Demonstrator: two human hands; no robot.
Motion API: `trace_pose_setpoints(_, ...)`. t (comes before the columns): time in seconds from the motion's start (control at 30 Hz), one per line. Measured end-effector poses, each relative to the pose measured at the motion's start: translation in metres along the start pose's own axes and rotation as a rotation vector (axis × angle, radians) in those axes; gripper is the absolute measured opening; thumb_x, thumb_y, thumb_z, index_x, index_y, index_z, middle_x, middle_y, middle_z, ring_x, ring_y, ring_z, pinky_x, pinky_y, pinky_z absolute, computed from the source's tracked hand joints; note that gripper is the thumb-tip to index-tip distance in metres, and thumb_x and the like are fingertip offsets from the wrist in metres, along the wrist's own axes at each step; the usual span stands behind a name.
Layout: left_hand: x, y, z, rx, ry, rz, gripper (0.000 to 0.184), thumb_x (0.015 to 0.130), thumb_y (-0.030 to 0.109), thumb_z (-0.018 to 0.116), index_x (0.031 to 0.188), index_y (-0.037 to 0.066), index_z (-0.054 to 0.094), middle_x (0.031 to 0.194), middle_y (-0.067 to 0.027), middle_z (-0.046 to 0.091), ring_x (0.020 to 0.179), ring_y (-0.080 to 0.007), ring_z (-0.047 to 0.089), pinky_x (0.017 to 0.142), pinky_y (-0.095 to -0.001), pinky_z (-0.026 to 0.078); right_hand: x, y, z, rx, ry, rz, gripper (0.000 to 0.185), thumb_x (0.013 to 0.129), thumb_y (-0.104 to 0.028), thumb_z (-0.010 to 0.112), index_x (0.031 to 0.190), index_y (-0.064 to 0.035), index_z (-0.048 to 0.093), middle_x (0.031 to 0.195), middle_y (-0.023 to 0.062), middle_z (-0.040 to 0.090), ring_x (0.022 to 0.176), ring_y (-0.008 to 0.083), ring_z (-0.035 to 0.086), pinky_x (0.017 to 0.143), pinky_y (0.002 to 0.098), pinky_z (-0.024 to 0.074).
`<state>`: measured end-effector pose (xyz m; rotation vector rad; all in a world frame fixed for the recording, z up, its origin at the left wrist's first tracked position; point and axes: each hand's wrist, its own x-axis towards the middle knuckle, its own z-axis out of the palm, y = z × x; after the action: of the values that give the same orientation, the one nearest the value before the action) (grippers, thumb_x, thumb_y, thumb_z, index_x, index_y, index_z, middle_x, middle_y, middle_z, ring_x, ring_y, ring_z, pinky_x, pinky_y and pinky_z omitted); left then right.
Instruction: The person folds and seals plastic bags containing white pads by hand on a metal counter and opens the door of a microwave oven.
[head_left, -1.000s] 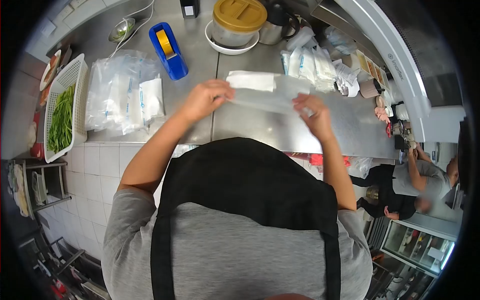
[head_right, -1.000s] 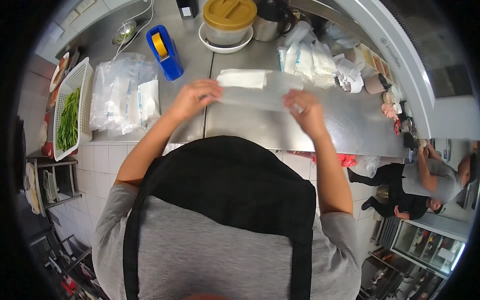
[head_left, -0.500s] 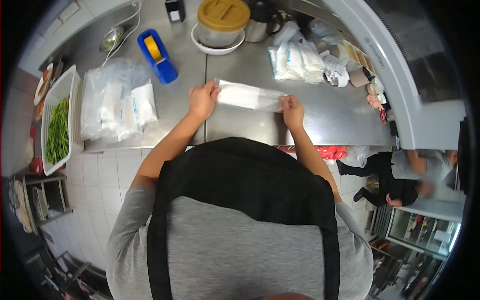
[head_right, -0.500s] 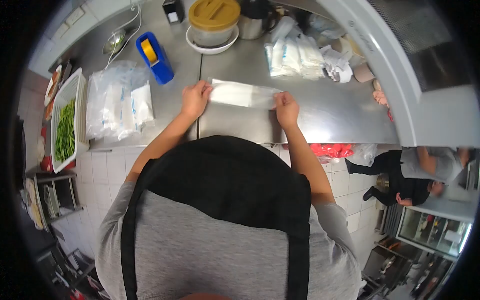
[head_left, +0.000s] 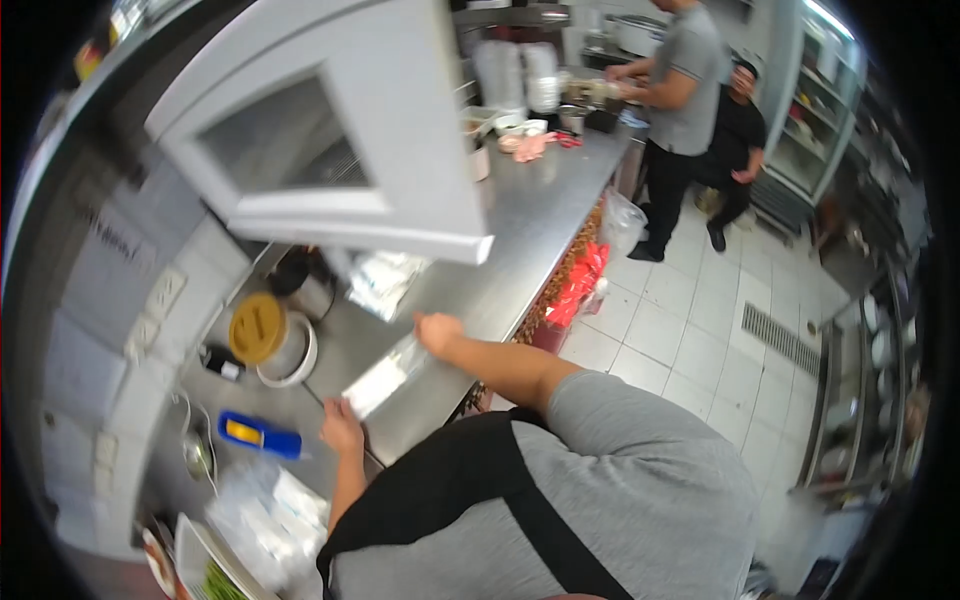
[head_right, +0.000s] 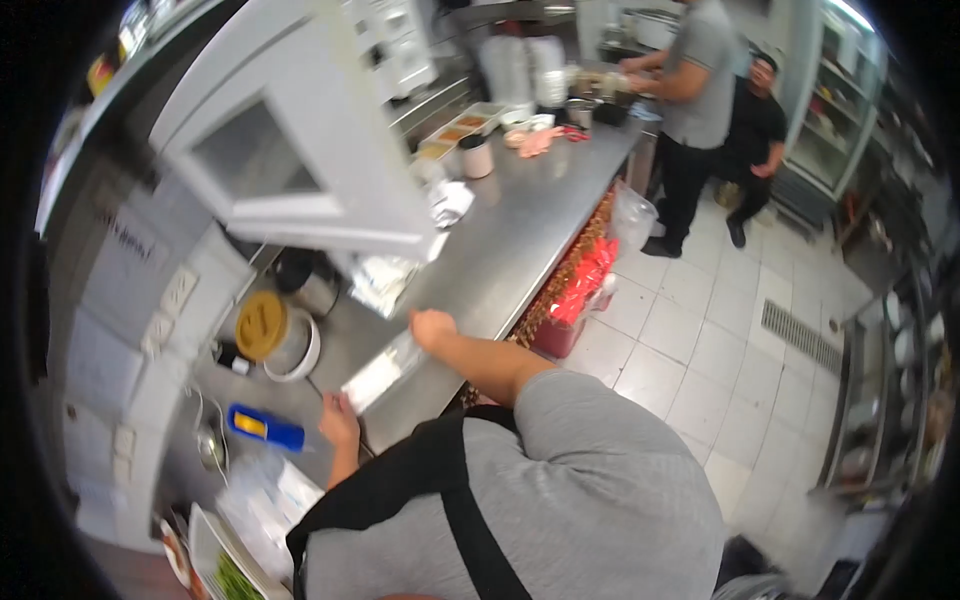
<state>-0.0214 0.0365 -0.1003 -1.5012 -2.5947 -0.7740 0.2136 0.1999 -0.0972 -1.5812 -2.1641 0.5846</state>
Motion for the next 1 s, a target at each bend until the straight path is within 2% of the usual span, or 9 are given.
trace_pose_setpoints(0.17, -0.006, 0.012, 0.001, 0.053, -0.020, 0.046, 0.020, 0.093, 0.034, 0.054, 0.094, 0.014, 0.054, 0.079, -0.0087, 0.068, 0.075, -0.0338, 0.064, 0.080, -0.0468, 0.038, -0.017, 0.015, -0.014, 0.040, 0.042, -0.010, 0.024, 0.091, -0.028, 0.052, 0.098, -0.0075, 0.061, 0.085, 0.0170, 0.069, 0.084, 0.0357, 0.066, 0.073, 0.0480, 0.0516)
trace_pose_setpoints(0.37, -0.010, 0.020, 0.014, 0.044, -0.013, 0.037, 0.020, 0.091, 0.034, 0.057, 0.097, 0.015, 0.054, 0.075, -0.0064, 0.068, 0.074, -0.0320, 0.064, 0.080, -0.0462, 0.038, -0.025, 0.041, -0.032, 0.012, 0.023, -0.001, 0.025, 0.091, -0.028, 0.052, 0.101, -0.0072, 0.060, 0.088, 0.0166, 0.069, 0.086, 0.0355, 0.066, 0.073, 0.0470, 0.0518)
trace_pose_setpoints(0.47, -0.014, 0.025, 0.014, 0.041, 0.009, 0.034, 0.023, 0.090, 0.034, 0.058, 0.102, 0.016, 0.054, 0.074, -0.0068, 0.068, 0.074, -0.0317, 0.065, 0.080, -0.0464, 0.039, -0.025, 0.049, -0.038, -0.006, -0.010, 0.005, 0.025, 0.091, -0.028, 0.052, 0.101, -0.0064, 0.061, 0.090, 0.0172, 0.069, 0.087, 0.0356, 0.066, 0.074, 0.0467, 0.0519)
trace_pose_setpoints(0.5, -0.013, 0.020, 0.017, 0.048, 0.005, 0.038, 0.029, 0.089, 0.036, 0.059, 0.110, 0.018, 0.052, 0.076, -0.0074, 0.069, 0.076, -0.0321, 0.065, 0.081, -0.0473, 0.039, -0.025, 0.049, -0.038, 0.012, -0.019, 0.006, 0.025, 0.092, -0.028, 0.052, 0.101, -0.0067, 0.060, 0.090, 0.0177, 0.068, 0.087, 0.0359, 0.066, 0.074, 0.0476, 0.0515)
trace_pose_setpoints(0.6, -0.015, 0.029, 0.007, 0.059, -0.039, -0.017, 0.039, 0.088, 0.038, 0.060, 0.120, 0.019, 0.048, 0.078, -0.0077, 0.070, 0.078, -0.0330, 0.065, 0.081, -0.0480, 0.039, -0.015, 0.053, -0.044, 0.097, -0.022, 0.025, 0.025, 0.093, -0.029, 0.051, 0.102, -0.0072, 0.060, 0.091, 0.0183, 0.068, 0.089, 0.0369, 0.065, 0.075, 0.0483, 0.0507)
trace_pose_setpoints(0.73, -0.013, 0.024, 0.015, 0.116, -0.003, -0.043, 0.046, 0.088, 0.039, 0.060, 0.126, 0.020, 0.045, 0.077, -0.0084, 0.069, 0.080, -0.0343, 0.065, 0.080, -0.0498, 0.041, -0.016, 0.068, -0.047, 0.171, -0.063, -0.003, 0.024, 0.092, -0.028, 0.051, 0.102, -0.0081, 0.060, 0.092, 0.0176, 0.067, 0.089, 0.0381, 0.064, 0.075, 0.0474, 0.0500)
trace_pose_setpoints(0.8, -0.012, 0.025, 0.019, 0.128, 0.020, -0.094, 0.048, 0.088, 0.038, 0.060, 0.129, 0.019, 0.044, 0.075, -0.0081, 0.068, 0.080, -0.0343, 0.065, 0.079, -0.0499, 0.042, -0.017, 0.084, -0.052, 0.255, -0.013, -0.021, 0.022, 0.092, -0.026, 0.051, 0.102, -0.0080, 0.060, 0.091, 0.0180, 0.067, 0.088, 0.0394, 0.063, 0.075, 0.0480, 0.0497)
trace_pose_setpoints(0.9, -0.021, 0.052, 0.000, -0.051, 0.008, -0.189, 0.053, 0.087, 0.033, 0.063, 0.133, 0.017, 0.041, 0.090, -0.0120, 0.065, 0.087, -0.0349, 0.063, 0.082, -0.0489, 0.044, -0.021, 0.114, -0.067, 0.307, 0.038, -0.077, 0.020, 0.091, -0.026, 0.052, 0.101, -0.0101, 0.060, 0.089, 0.0177, 0.066, 0.085, 0.0397, 0.062, 0.073, 0.0486, 0.0490)
trace_pose_setpoints(1.0, -0.025, 0.036, 0.016, -0.148, 0.198, -0.110, 0.062, 0.085, 0.028, 0.067, 0.138, 0.015, 0.037, 0.114, -0.0180, 0.053, 0.099, -0.0372, 0.057, 0.086, -0.0464, 0.045, -0.037, 0.146, -0.083, 0.358, 0.038, -0.128, 0.020, 0.090, -0.028, 0.054, 0.100, -0.0122, 0.061, 0.091, 0.0162, 0.066, 0.084, 0.0368, 0.063, 0.072, 0.0462, 0.0494)
